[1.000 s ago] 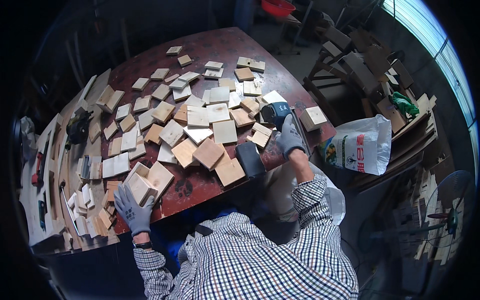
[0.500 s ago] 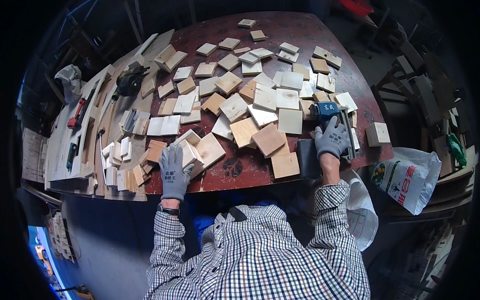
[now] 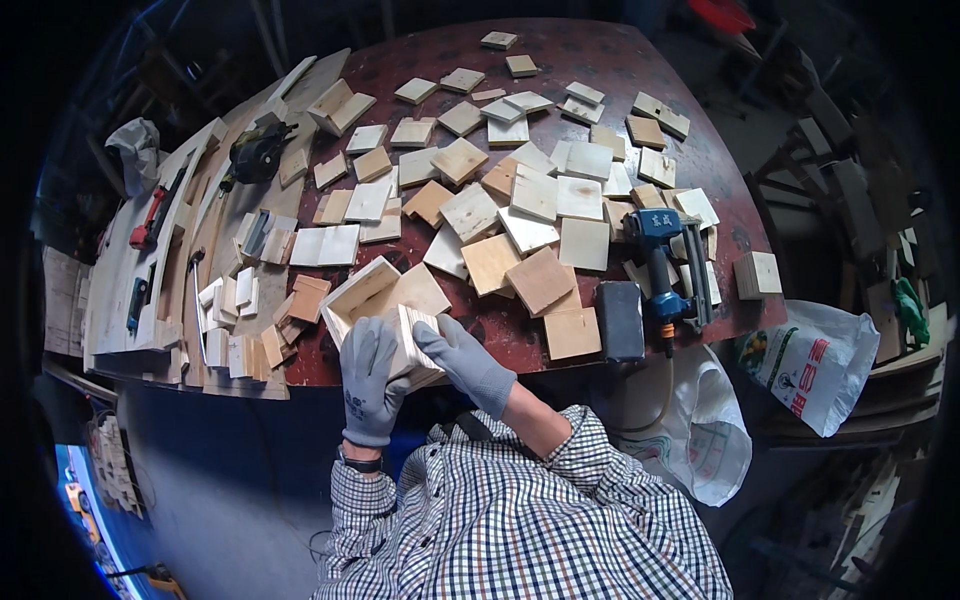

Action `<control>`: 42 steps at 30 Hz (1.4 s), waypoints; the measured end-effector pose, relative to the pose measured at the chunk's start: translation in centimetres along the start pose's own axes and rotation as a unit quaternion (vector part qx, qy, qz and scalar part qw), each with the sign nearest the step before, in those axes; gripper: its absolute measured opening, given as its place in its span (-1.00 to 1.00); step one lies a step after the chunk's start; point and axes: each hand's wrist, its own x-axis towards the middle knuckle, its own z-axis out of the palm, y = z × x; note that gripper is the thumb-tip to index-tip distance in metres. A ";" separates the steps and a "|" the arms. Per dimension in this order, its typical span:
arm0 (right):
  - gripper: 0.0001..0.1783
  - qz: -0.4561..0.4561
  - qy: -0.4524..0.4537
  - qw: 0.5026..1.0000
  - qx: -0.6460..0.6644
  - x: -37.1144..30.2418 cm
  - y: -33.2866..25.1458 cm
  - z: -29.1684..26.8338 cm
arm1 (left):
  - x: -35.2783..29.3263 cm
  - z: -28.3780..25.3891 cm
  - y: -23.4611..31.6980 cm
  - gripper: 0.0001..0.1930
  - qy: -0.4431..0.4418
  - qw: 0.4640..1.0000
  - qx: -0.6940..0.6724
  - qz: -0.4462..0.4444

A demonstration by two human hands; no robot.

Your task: The person assembles small wooden boxes by aligning cut pieces and fastening them with a nail gun. They then sand the assembled boxes with a sanding block to smooth the surfaces.

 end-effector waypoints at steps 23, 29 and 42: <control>0.29 -0.355 -0.027 0.814 -0.459 -3.5 -0.6 0.0 | -5.7 1.0 6.1 -0.16 0.241 0.510 -0.781 -0.269; -0.08 -0.173 0.326 0.573 -0.731 -5.2 1.5 -11.5 | -9.4 0.0 2.0 0.03 0.221 0.454 -0.838 -0.207; -0.22 -0.079 0.373 0.500 -0.778 -8.8 3.5 -15.9 | -4.3 -4.3 1.8 0.04 0.214 0.170 -0.955 -0.118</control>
